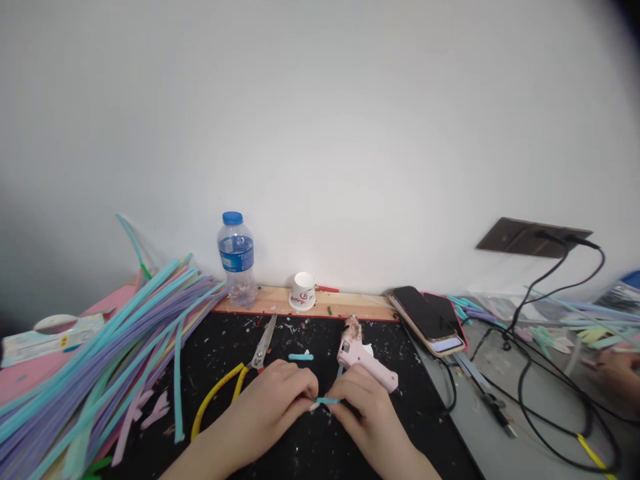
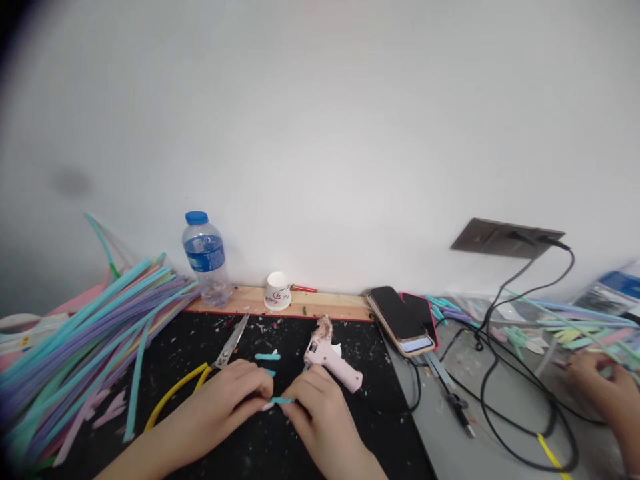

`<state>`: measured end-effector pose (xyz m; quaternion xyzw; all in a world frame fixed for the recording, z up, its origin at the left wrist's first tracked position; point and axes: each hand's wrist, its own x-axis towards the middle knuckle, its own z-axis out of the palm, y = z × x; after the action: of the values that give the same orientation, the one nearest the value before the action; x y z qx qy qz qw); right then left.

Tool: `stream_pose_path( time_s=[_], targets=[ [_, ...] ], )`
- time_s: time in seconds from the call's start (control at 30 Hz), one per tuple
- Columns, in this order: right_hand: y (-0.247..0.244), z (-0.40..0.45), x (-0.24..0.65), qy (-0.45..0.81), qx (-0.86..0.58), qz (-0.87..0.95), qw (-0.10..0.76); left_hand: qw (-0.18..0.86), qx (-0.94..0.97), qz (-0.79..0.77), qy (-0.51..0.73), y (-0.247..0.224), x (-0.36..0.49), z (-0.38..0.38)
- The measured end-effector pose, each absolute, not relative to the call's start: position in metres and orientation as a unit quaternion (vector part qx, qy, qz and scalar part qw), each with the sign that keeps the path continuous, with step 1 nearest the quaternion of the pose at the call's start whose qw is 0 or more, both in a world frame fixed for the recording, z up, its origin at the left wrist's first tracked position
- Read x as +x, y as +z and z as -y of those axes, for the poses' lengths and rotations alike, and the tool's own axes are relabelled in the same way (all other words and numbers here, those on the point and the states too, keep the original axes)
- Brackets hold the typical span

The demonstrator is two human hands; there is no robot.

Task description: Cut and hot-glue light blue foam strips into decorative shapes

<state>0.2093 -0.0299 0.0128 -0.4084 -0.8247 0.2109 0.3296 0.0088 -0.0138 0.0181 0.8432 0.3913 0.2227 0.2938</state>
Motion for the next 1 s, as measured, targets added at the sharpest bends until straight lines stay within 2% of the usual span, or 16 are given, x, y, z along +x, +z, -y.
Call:
stream_pose_path(
  time_s=[0.17,0.33,0.8,1.0],
  targets=[
    [0.014,0.03,0.209,0.236,-0.433,0.783,0.379,0.447,0.731,-0.422,0.294,0.012,0.017,0.012],
    [0.02,0.032,0.206,0.268,-0.408,0.794,0.362,0.596,0.597,-0.399,0.36,0.006,0.024,0.01],
    [0.021,0.031,0.208,0.267,-0.42,0.796,0.344,0.644,0.557,-0.377,0.366,0.006,0.025,0.01],
    [0.018,0.03,0.21,0.27,-0.427,0.773,0.384,0.669,0.544,-0.377,0.338,0.006,0.025,0.011]
  ],
)
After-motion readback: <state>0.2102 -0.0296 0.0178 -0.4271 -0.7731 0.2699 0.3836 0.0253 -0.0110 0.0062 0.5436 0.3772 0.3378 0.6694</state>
